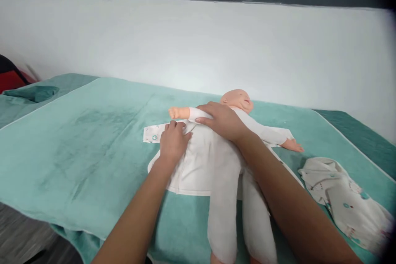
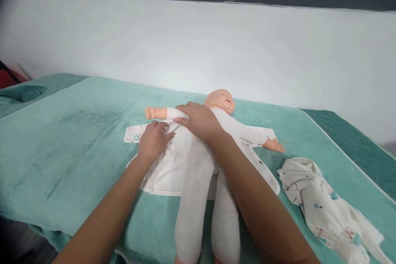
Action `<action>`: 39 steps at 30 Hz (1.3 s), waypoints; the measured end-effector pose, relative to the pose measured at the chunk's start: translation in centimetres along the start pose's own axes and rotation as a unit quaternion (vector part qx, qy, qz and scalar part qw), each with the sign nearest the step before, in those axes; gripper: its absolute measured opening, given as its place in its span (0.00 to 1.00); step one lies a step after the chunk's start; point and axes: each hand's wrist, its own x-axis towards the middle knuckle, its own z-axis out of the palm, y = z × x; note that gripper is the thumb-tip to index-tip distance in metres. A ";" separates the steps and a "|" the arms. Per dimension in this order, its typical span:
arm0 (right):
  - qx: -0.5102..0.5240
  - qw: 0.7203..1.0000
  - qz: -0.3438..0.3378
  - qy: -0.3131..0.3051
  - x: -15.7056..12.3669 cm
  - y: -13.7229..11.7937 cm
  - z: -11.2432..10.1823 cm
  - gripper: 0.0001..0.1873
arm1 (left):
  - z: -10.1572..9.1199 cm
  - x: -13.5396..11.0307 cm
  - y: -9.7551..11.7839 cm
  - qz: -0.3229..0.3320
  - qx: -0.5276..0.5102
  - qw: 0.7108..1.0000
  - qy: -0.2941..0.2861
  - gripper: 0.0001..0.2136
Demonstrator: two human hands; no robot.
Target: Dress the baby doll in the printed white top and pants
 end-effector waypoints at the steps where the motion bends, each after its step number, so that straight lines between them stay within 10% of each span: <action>1: -0.005 1.000 -0.004 -0.011 0.1 0.0 0.0 0.18 | 0.2 0.6 -0.6 -0.034 -0.034 0.999 -0.007 0.10; 5: -0.011 0.999 -0.008 -0.037 0.5 -0.1 0.3 0.21 | -0.1 1.0 -2.4 -0.157 -0.263 0.951 0.035 0.10; 17: -0.105 0.991 0.046 -0.072 0.9 -0.5 1.1 0.19 | -0.8 0.4 -2.9 -0.210 -0.499 0.838 0.064 0.13; 23: -0.150 0.983 0.048 -0.095 1.3 -0.5 1.8 0.18 | -0.6 -0.1 -2.1 -0.167 -0.444 0.873 0.117 0.09; 31: -0.189 0.978 -0.012 -0.083 1.9 -2.0 3.9 0.14 | 0.1 -1.3 -0.3 0.055 -0.283 0.958 0.012 0.07; 39: -0.038 0.959 0.136 0.244 -3.4 1.8 -0.3 0.14 | 0.6 -0.4 -2.8 -0.021 -0.151 0.979 0.137 0.13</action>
